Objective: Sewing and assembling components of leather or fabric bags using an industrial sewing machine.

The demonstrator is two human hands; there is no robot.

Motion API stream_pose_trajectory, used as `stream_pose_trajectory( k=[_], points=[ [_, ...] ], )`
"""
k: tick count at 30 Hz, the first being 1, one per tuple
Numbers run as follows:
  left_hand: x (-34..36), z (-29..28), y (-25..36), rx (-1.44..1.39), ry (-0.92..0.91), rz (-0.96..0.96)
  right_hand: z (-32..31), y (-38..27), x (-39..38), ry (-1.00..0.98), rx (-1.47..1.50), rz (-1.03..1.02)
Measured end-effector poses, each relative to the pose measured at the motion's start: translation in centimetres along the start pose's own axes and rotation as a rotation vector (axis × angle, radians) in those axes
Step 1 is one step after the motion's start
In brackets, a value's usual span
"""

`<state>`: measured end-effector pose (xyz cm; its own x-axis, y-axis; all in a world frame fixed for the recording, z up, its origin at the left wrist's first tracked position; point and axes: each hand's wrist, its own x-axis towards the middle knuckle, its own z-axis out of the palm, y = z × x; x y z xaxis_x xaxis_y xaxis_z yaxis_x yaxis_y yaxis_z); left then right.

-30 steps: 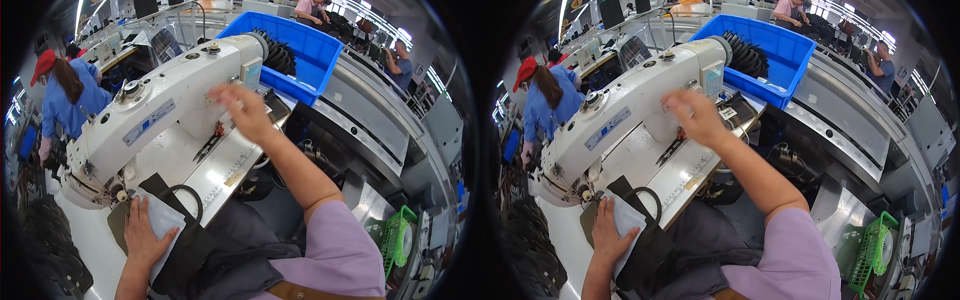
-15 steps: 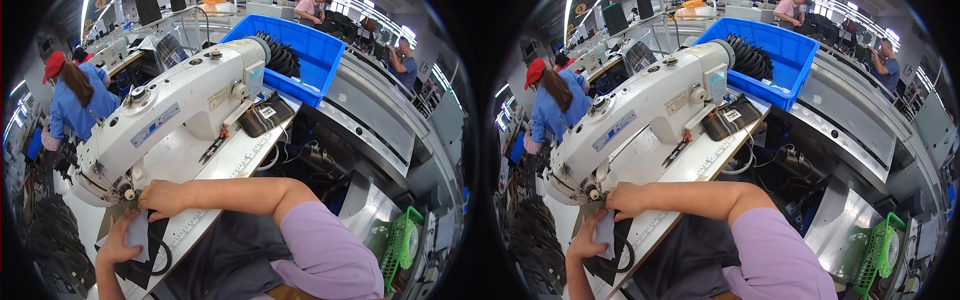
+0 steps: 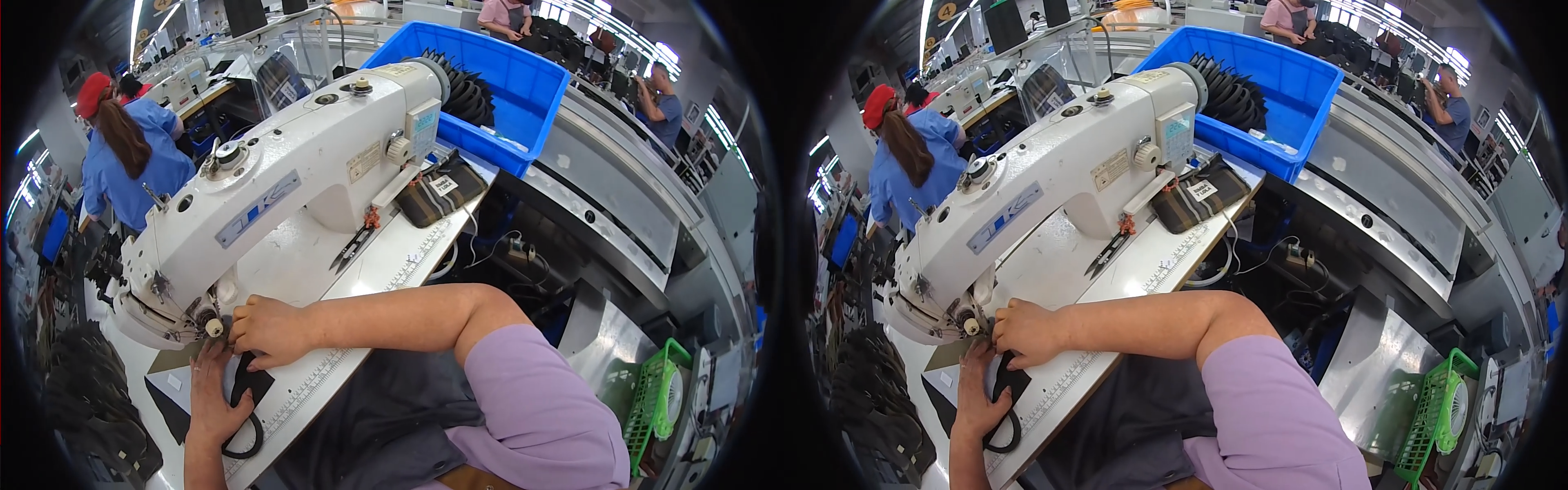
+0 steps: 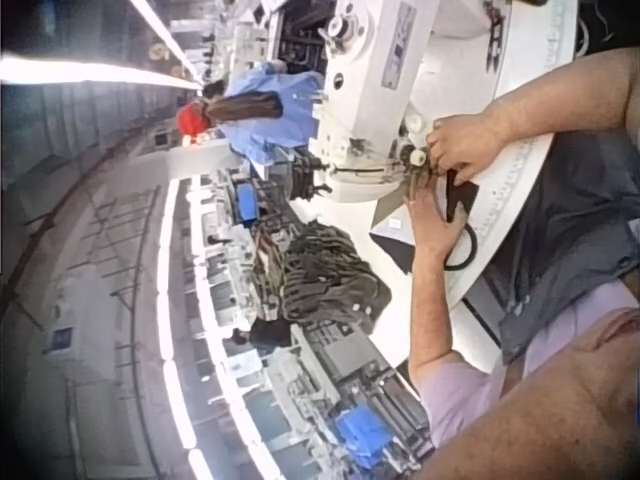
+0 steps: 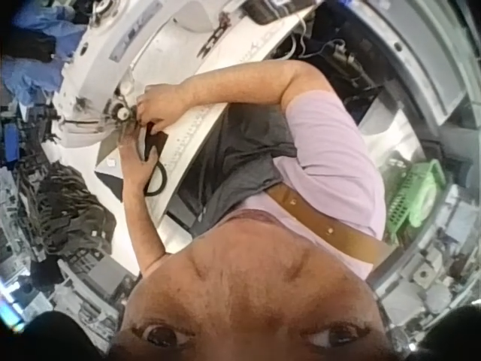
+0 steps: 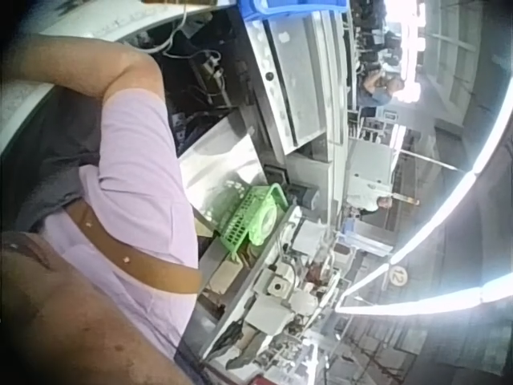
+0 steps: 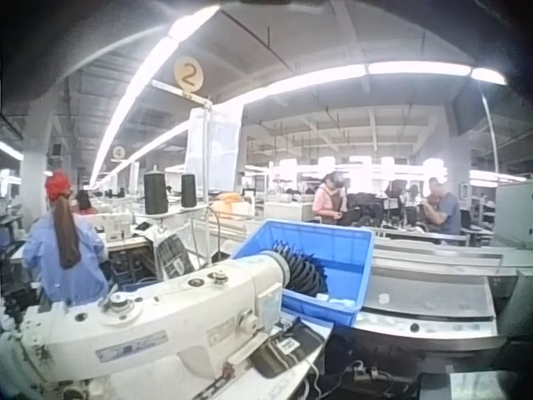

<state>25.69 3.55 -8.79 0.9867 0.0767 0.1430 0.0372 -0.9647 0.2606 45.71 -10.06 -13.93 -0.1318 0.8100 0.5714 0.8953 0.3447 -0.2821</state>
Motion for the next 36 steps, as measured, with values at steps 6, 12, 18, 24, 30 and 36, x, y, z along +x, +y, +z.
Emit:
stream_pose_trajectory(
  k=[6,12,18,24,30,36],
  points=[
    [0.5,0.1,1.5,0.021,0.044,-0.035,-1.2,1.1,1.2,-0.094,0.002,-0.061],
    [1.2,-0.4,1.3,-0.043,0.084,-0.01,0.4,2.1,0.8,0.093,0.101,-0.099],
    [1.1,0.9,0.7,0.074,0.119,0.054,0.6,3.1,0.8,0.092,0.084,-0.087],
    [0.8,0.3,1.3,-0.049,0.085,0.02,0.9,3.4,1.3,0.12,0.054,-0.176],
    [0.7,0.6,1.1,-0.056,0.074,0.005,1.3,3.4,1.0,0.139,0.035,-0.146],
    [0.8,0.4,1.3,-0.082,0.092,0.0,0.6,2.9,1.0,0.118,0.044,-0.17]
  ],
)
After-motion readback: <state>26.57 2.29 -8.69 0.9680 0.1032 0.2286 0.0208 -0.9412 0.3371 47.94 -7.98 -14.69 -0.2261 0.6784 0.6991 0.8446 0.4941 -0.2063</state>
